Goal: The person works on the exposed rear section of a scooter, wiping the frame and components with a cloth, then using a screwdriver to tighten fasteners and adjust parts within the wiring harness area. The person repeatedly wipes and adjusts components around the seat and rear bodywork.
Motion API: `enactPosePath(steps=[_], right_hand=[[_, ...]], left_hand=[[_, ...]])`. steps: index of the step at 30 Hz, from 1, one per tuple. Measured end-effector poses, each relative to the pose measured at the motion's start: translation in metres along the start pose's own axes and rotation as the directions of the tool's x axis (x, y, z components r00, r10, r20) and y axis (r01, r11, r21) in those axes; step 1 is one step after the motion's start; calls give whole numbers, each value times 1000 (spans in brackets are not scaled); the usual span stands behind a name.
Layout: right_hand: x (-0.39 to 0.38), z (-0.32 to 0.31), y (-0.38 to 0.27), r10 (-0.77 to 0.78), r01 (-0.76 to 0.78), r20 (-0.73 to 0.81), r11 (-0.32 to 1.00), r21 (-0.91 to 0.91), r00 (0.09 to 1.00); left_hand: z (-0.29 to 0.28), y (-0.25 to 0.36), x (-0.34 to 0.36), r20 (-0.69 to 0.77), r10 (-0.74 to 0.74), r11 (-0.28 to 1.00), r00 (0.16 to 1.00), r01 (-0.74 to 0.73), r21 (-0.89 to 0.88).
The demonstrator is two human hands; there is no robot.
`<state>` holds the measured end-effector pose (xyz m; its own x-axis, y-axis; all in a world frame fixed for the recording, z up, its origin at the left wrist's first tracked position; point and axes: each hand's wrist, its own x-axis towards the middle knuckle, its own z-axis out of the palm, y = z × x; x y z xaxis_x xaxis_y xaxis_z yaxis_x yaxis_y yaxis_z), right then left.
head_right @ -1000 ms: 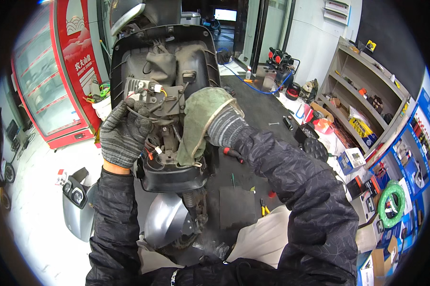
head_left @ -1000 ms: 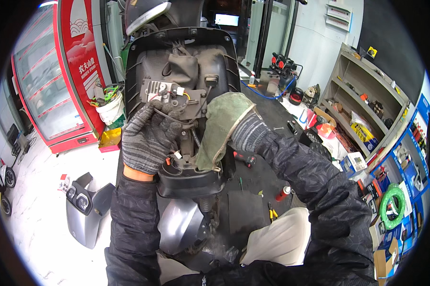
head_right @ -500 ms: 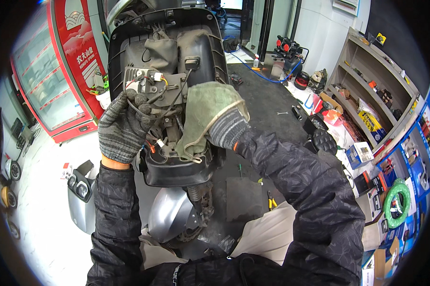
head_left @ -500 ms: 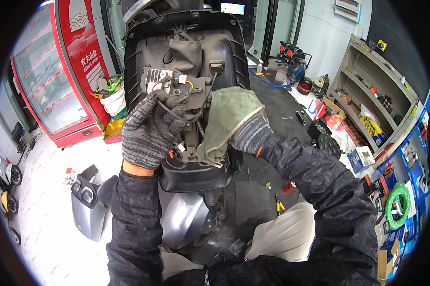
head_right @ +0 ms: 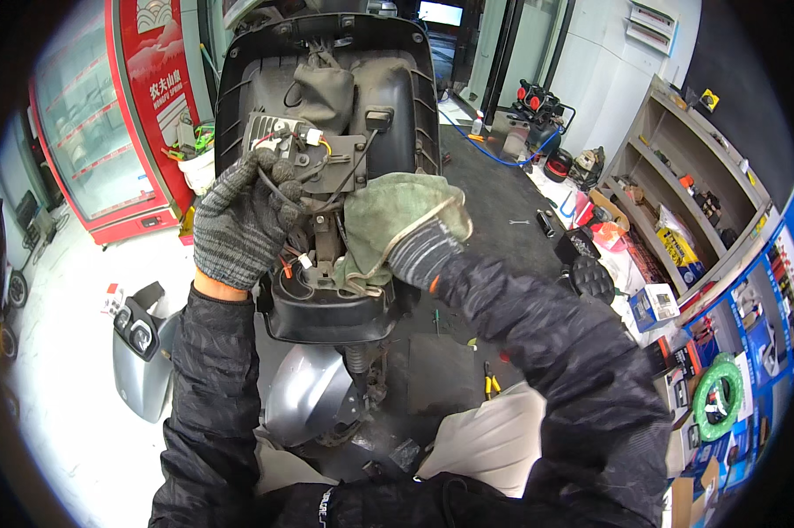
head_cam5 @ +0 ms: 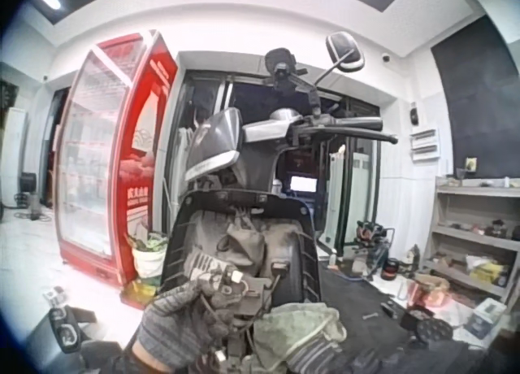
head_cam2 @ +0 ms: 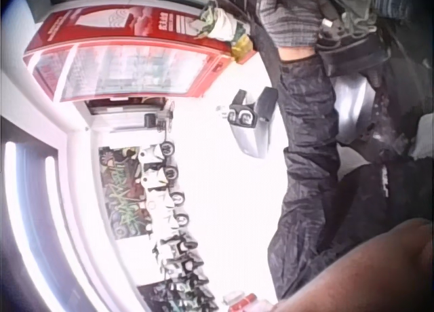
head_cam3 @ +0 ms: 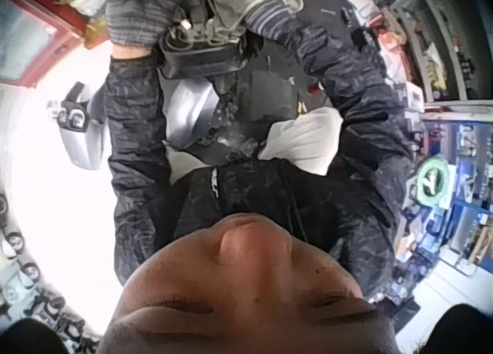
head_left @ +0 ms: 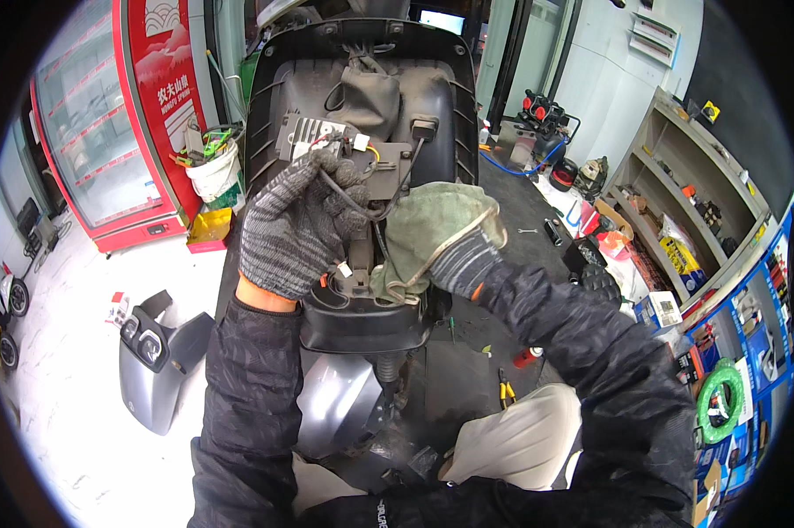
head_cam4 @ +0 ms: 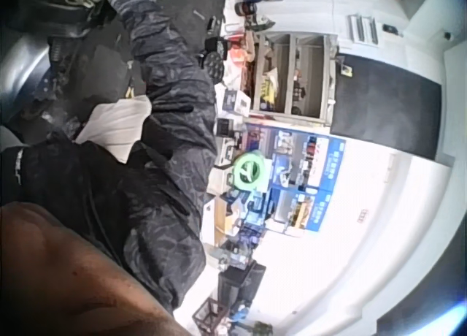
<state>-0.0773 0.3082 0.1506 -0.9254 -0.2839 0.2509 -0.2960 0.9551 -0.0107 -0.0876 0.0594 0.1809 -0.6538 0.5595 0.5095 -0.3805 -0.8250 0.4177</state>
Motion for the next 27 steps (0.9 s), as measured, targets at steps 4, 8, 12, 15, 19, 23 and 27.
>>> enactPosePath(steps=[4, 8, 12, 15, 19, 23, 27], right_hand=[[-2, -3, -15, 38, 47, 281, 956, -289, 959], [5, -32, -7, -71, 177, 326, 934, -311, 943], [6, -29, 11, -165, 191, 121, 950, -247, 979], [-9, 13, 13, -134, 137, 25, 974, -180, 991], [-24, 50, 17, -223, 89, -34, 243, 966, 974], [-17, 45, -14, -434, 456, -208, 612, 647, 877], [9, 42, -73, -216, 216, 33, 976, -1, 976]], left_hand=[[-2, -3, 0, -39, 23, 999, 999, -22, 31], [-2, 1, -4, -29, 3, 997, 1000, 0, 83], [1, 5, -3, -83, -9, 1000, 996, 11, 28], [2, 4, -2, -89, 18, 996, 996, -10, 90], [0, 12, -1, -86, -13, 998, 996, 18, 59], [-3, 29, 1, -112, 2, 988, 994, 15, 154], [-5, 47, -1, -253, 47, 959, 966, 27, 282]])
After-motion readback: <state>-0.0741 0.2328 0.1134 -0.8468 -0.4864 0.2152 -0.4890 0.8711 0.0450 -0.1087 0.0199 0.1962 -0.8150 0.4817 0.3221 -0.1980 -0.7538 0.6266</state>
